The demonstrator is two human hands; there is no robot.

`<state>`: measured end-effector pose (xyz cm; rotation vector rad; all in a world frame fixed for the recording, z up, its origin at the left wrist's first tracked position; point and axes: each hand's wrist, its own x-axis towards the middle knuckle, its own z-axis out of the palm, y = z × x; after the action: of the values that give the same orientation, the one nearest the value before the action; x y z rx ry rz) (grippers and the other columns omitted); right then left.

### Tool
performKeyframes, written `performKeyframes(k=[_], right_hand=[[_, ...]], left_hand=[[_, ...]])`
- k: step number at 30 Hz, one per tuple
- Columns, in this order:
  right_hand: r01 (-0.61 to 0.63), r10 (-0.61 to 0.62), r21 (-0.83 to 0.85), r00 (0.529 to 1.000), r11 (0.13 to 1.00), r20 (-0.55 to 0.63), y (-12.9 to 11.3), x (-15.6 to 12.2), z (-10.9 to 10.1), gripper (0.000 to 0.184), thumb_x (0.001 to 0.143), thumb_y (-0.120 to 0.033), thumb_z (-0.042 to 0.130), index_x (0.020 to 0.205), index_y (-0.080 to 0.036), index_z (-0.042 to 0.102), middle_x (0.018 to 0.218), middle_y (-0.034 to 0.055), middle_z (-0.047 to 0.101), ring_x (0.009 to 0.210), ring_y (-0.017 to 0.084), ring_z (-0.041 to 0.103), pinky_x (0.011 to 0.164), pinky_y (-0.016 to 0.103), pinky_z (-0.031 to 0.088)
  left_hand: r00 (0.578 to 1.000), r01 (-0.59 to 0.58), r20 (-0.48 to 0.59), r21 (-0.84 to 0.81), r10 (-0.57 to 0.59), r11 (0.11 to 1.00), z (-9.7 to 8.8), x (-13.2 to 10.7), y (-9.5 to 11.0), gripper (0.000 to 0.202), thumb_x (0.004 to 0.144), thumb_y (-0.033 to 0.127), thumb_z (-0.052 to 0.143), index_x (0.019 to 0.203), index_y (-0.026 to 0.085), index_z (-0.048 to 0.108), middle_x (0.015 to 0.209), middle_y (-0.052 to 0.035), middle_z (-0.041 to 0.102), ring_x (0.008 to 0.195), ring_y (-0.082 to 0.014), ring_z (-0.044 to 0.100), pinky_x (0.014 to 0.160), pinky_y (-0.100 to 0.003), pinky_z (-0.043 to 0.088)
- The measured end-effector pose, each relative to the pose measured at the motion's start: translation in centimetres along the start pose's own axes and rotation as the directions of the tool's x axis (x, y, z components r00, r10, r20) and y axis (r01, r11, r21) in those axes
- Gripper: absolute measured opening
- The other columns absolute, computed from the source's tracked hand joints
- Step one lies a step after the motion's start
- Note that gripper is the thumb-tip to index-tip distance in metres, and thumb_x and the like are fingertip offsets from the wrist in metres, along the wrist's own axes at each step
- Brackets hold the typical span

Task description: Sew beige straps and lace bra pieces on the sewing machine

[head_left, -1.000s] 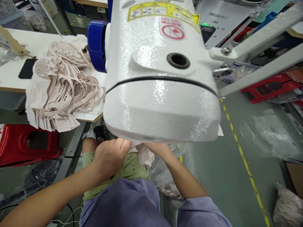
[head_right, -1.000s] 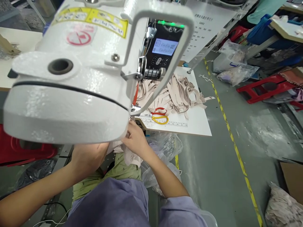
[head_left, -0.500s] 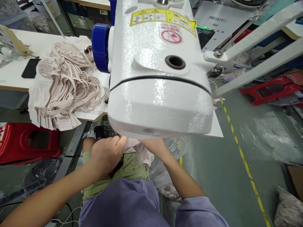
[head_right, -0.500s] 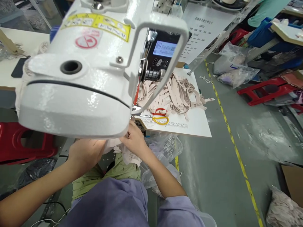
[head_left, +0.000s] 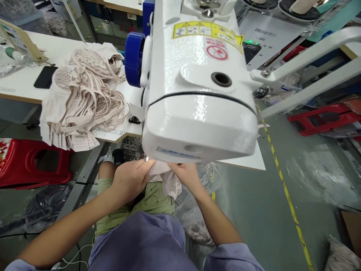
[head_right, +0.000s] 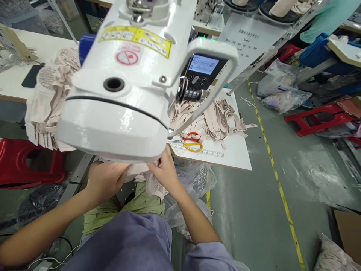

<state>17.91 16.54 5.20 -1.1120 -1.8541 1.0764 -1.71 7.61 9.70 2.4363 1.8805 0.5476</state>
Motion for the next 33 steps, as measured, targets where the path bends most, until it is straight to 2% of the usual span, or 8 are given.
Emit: performKeyframes(k=[2, 4, 6, 11, 15, 21, 28, 33], right_hand=[[-0.045, 0.045, -0.037, 0.999, 0.998, 0.003, 0.1, -0.6, -0.1, 0.033, 0.088, -0.047, 0.061, 0.104, -0.018, 0.066, 0.092, 0.0065, 0.069, 0.084, 0.021, 0.061, 0.074, 0.032, 0.050], [-0.079, 0.082, -0.074, 0.996, 0.994, 0.039, -0.2, -1.7, -0.3, 0.031, 0.091, -0.048, 0.057, 0.093, -0.018, 0.066, 0.079, 0.0026, 0.066, 0.069, 0.016, 0.057, 0.065, 0.028, 0.045], [-0.089, 0.095, -0.080, 0.993, 0.993, 0.077, -0.9, -3.5, -0.2, 0.030, 0.094, -0.045, 0.055, 0.086, -0.018, 0.066, 0.072, 0.0002, 0.064, 0.063, 0.014, 0.054, 0.060, 0.026, 0.042], [-0.023, 0.027, -0.022, 0.978, 0.999, 0.205, -2.8, -9.4, 0.8, 0.020, 0.097, -0.034, 0.055, 0.096, -0.022, 0.071, 0.082, 0.0014, 0.071, 0.069, 0.016, 0.063, 0.064, 0.027, 0.046], [-0.004, 0.004, 0.002, 0.972, 1.000, 0.235, -3.7, -11.8, 2.3, 0.018, 0.096, -0.032, 0.056, 0.099, -0.025, 0.072, 0.083, 0.0013, 0.072, 0.069, 0.016, 0.064, 0.065, 0.028, 0.049], [-0.036, 0.017, 0.082, 0.974, 0.996, 0.224, -4.9, -10.9, 5.3, 0.020, 0.095, -0.035, 0.056, 0.096, -0.023, 0.073, 0.079, 0.0013, 0.072, 0.066, 0.016, 0.064, 0.061, 0.028, 0.049], [-0.072, 0.020, 0.157, 0.950, 0.985, 0.312, -6.2, -10.1, 8.4, 0.022, 0.096, -0.038, 0.056, 0.097, -0.023, 0.072, 0.083, 0.0016, 0.071, 0.071, 0.016, 0.063, 0.064, 0.028, 0.048], [-0.081, -0.007, 0.216, 0.925, 0.973, 0.380, -7.5, -9.0, 10.0, 0.024, 0.095, -0.042, 0.056, 0.100, -0.023, 0.071, 0.087, 0.0040, 0.071, 0.075, 0.018, 0.063, 0.067, 0.030, 0.050]], left_hand=[[0.980, 0.199, 0.057, -0.216, -0.191, 0.956, 0.3, -0.5, 0.1, 0.021, 0.099, 0.026, 0.039, 0.103, 0.019, 0.059, 0.072, -0.0013, 0.066, 0.061, -0.0166, 0.062, 0.052, -0.026, 0.034], [0.913, 0.403, 0.134, -0.443, -0.385, 0.801, 0.4, -1.0, 0.2, 0.023, 0.099, 0.037, 0.043, 0.105, 0.018, 0.055, 0.075, -0.0002, 0.065, 0.060, -0.0143, 0.059, 0.052, -0.023, 0.037], [0.861, 0.497, 0.253, -0.597, -0.440, 0.630, 0.3, -1.5, 0.1, 0.030, 0.096, 0.047, 0.048, 0.097, 0.018, 0.055, 0.076, 0.0009, 0.061, 0.061, -0.0126, 0.055, 0.054, -0.022, 0.039], [0.830, 0.536, 0.557, -0.786, -0.021, 0.309, 0.4, -3.0, -0.5, 0.038, 0.093, 0.051, 0.054, 0.091, 0.016, 0.069, 0.082, -0.0022, 0.066, 0.074, -0.0153, 0.056, 0.067, -0.024, 0.043], [0.818, 0.575, 0.575, -0.817, -0.032, 0.038, 0.2, -5.2, -0.7, 0.034, 0.091, 0.046, 0.060, 0.090, 0.015, 0.073, 0.081, -0.0027, 0.068, 0.073, -0.0146, 0.057, 0.068, -0.024, 0.045], [0.782, 0.593, 0.571, -0.805, -0.248, 0.018, -3.3, -8.0, -1.0, 0.036, 0.086, 0.047, 0.066, 0.094, 0.013, 0.074, 0.082, -0.0055, 0.070, 0.071, -0.0151, 0.058, 0.063, -0.024, 0.047], [0.795, 0.544, 0.500, -0.838, -0.344, 0.038, -5.8, -10.0, -2.1, 0.028, 0.088, 0.038, 0.064, 0.094, 0.012, 0.074, 0.085, -0.0052, 0.070, 0.075, -0.0145, 0.059, 0.069, -0.024, 0.047], [0.808, 0.550, 0.427, -0.794, -0.407, 0.259, -7.9, -10.9, -2.9, 0.030, 0.092, 0.039, 0.057, 0.089, 0.013, 0.071, 0.079, -0.0036, 0.066, 0.071, -0.0145, 0.056, 0.065, -0.024, 0.044]])
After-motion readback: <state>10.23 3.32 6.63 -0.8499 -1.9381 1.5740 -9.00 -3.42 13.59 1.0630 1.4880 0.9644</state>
